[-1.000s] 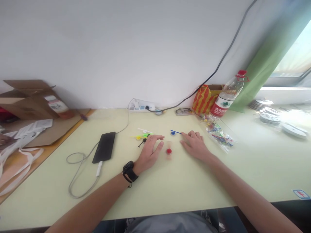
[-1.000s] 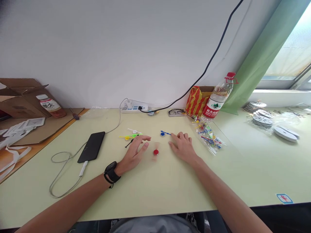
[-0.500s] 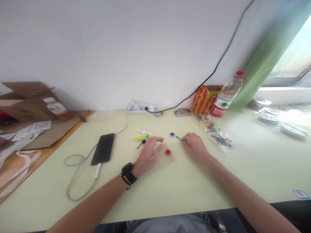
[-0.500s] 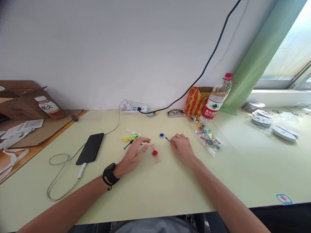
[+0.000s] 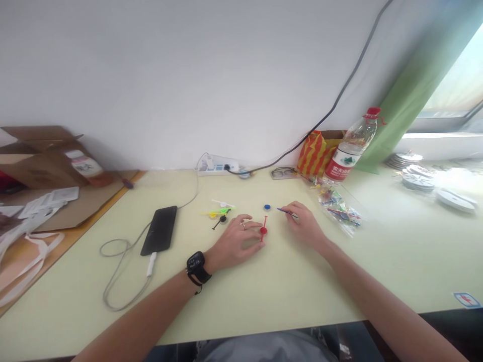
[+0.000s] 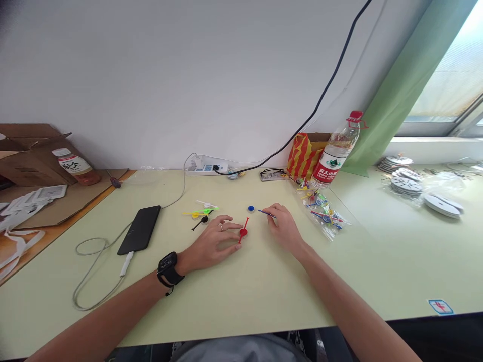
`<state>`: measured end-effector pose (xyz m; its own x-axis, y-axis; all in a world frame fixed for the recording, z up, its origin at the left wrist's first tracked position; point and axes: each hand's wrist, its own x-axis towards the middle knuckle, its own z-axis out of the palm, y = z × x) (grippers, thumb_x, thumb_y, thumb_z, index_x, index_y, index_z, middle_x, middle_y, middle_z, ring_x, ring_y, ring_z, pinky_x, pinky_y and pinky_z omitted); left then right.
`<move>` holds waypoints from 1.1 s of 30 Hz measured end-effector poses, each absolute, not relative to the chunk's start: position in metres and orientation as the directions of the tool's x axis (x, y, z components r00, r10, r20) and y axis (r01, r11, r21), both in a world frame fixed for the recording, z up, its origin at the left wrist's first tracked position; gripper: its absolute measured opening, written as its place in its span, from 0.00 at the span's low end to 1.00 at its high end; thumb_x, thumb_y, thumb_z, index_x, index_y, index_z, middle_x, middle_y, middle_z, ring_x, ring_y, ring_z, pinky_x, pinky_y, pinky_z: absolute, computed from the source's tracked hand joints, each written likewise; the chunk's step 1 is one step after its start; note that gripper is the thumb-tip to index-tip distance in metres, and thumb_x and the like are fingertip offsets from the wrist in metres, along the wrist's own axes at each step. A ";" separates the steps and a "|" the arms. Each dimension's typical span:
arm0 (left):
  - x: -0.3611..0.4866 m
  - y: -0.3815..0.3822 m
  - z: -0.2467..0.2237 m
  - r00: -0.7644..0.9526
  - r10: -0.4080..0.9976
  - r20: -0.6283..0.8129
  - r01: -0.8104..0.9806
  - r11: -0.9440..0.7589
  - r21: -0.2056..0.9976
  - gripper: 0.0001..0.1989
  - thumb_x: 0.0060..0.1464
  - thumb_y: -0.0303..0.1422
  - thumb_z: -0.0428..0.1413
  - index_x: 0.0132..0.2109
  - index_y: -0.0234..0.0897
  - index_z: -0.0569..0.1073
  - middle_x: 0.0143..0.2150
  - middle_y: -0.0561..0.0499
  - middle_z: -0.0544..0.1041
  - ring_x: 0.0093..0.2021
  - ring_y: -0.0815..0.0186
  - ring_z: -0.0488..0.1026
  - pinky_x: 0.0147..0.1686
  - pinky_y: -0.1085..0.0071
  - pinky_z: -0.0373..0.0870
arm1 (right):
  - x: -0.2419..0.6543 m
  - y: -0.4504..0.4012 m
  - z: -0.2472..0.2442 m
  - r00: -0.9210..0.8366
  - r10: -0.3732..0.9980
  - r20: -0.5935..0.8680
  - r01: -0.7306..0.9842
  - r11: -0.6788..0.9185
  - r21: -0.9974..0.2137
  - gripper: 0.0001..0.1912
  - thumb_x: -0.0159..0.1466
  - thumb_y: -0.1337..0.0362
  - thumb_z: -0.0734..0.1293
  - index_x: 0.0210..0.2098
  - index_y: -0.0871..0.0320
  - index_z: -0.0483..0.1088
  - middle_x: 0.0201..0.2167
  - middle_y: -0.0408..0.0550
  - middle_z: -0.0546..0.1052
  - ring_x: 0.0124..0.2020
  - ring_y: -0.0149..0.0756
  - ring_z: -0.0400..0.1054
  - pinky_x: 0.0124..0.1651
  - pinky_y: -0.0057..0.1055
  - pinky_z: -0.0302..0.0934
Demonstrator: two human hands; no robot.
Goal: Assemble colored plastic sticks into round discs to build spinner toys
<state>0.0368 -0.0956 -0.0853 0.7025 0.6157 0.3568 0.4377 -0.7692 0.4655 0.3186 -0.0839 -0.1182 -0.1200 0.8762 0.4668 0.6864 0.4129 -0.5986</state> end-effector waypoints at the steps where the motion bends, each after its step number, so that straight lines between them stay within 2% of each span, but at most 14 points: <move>1: 0.037 -0.095 -0.085 0.679 0.634 0.372 0.451 -0.759 0.470 0.09 0.66 0.41 0.58 0.46 0.50 0.82 0.56 0.50 0.80 0.63 0.51 0.68 0.63 0.46 0.66 | 0.318 -0.084 -0.117 -0.127 0.875 0.468 0.678 0.421 -0.603 0.13 0.66 0.69 0.62 0.44 0.54 0.76 0.41 0.52 0.78 0.44 0.45 0.74 0.50 0.43 0.68; 4: 0.036 -0.095 -0.082 0.641 0.660 0.393 0.469 -0.741 0.480 0.11 0.65 0.42 0.59 0.51 0.49 0.80 0.59 0.49 0.79 0.62 0.52 0.68 0.63 0.48 0.66 | 0.316 -0.087 -0.114 -0.102 0.869 0.484 0.654 0.425 -0.626 0.10 0.67 0.65 0.63 0.41 0.54 0.77 0.40 0.51 0.77 0.42 0.43 0.75 0.48 0.41 0.70; 7: 0.037 -0.097 -0.080 0.718 0.603 0.348 0.438 -0.779 0.449 0.22 0.63 0.43 0.60 0.63 0.50 0.73 0.66 0.49 0.73 0.67 0.49 0.64 0.65 0.47 0.64 | 0.313 -0.090 -0.111 -0.076 0.854 0.515 0.636 0.439 -0.634 0.09 0.68 0.63 0.64 0.42 0.54 0.77 0.39 0.51 0.77 0.40 0.42 0.75 0.46 0.40 0.70; 9: 0.037 -0.098 -0.080 0.763 0.568 0.308 0.426 -0.801 0.421 0.23 0.64 0.43 0.59 0.64 0.50 0.72 0.66 0.49 0.74 0.69 0.48 0.62 0.64 0.47 0.64 | 0.312 -0.091 -0.109 -0.057 0.843 0.534 0.626 0.447 -0.639 0.09 0.69 0.62 0.64 0.41 0.54 0.76 0.38 0.50 0.79 0.39 0.41 0.75 0.46 0.39 0.71; 14: 0.036 -0.092 -0.087 0.701 0.616 0.359 0.490 -0.782 0.385 0.10 0.67 0.37 0.55 0.50 0.47 0.79 0.55 0.50 0.81 0.64 0.50 0.67 0.60 0.47 0.67 | 0.313 -0.093 -0.106 0.039 0.850 0.526 0.602 0.400 -0.691 0.07 0.67 0.61 0.66 0.38 0.54 0.75 0.37 0.48 0.82 0.38 0.41 0.77 0.45 0.39 0.72; 18: 0.031 -0.082 -0.095 0.581 0.695 0.423 0.595 -0.718 0.362 0.13 0.66 0.28 0.51 0.45 0.46 0.80 0.51 0.49 0.83 0.59 0.50 0.70 0.58 0.45 0.67 | 0.315 -0.092 -0.107 0.050 0.859 0.509 0.609 0.378 -0.698 0.09 0.66 0.63 0.64 0.38 0.54 0.76 0.38 0.49 0.83 0.40 0.43 0.79 0.46 0.40 0.73; 22: 0.027 -0.075 -0.098 0.427 0.778 0.461 0.736 -0.595 0.323 0.05 0.62 0.30 0.56 0.39 0.41 0.78 0.52 0.44 0.81 0.61 0.39 0.67 0.56 0.36 0.63 | 0.316 -0.089 -0.112 0.033 0.863 0.505 0.615 0.381 -0.691 0.12 0.66 0.65 0.61 0.38 0.54 0.77 0.40 0.49 0.84 0.42 0.43 0.79 0.47 0.41 0.73; 25: 0.025 -0.075 -0.097 0.356 0.788 0.503 0.743 -0.565 0.360 0.03 0.59 0.34 0.60 0.39 0.40 0.77 0.58 0.40 0.77 0.66 0.34 0.61 0.59 0.32 0.59 | 0.316 -0.087 -0.115 0.015 0.875 0.484 0.617 0.373 -0.693 0.13 0.66 0.66 0.60 0.40 0.54 0.78 0.42 0.50 0.83 0.43 0.43 0.78 0.47 0.41 0.73; 28: 0.026 -0.079 -0.095 0.378 0.759 0.530 0.686 -0.614 0.391 0.08 0.61 0.34 0.60 0.47 0.42 0.77 0.61 0.43 0.74 0.68 0.40 0.60 0.64 0.36 0.60 | 0.315 -0.087 -0.117 -0.016 0.884 0.467 0.613 0.378 -0.694 0.13 0.66 0.66 0.61 0.40 0.54 0.78 0.41 0.50 0.83 0.41 0.43 0.78 0.47 0.41 0.73; 33: 0.032 -0.093 -0.091 0.695 0.627 0.351 0.422 -0.751 0.507 0.16 0.66 0.34 0.55 0.60 0.46 0.74 0.61 0.45 0.74 0.64 0.55 0.70 0.64 0.53 0.70 | 0.312 -0.089 -0.117 -0.070 0.902 0.425 0.624 0.373 -0.687 0.14 0.65 0.67 0.62 0.43 0.54 0.78 0.43 0.50 0.83 0.38 0.41 0.78 0.43 0.38 0.73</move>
<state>0.0324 -0.0935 -0.0915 0.6952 0.6272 0.3512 0.4217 -0.7515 0.5074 0.3124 -0.0886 -0.1169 -0.0705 0.9023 0.4254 0.6240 0.3726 -0.6869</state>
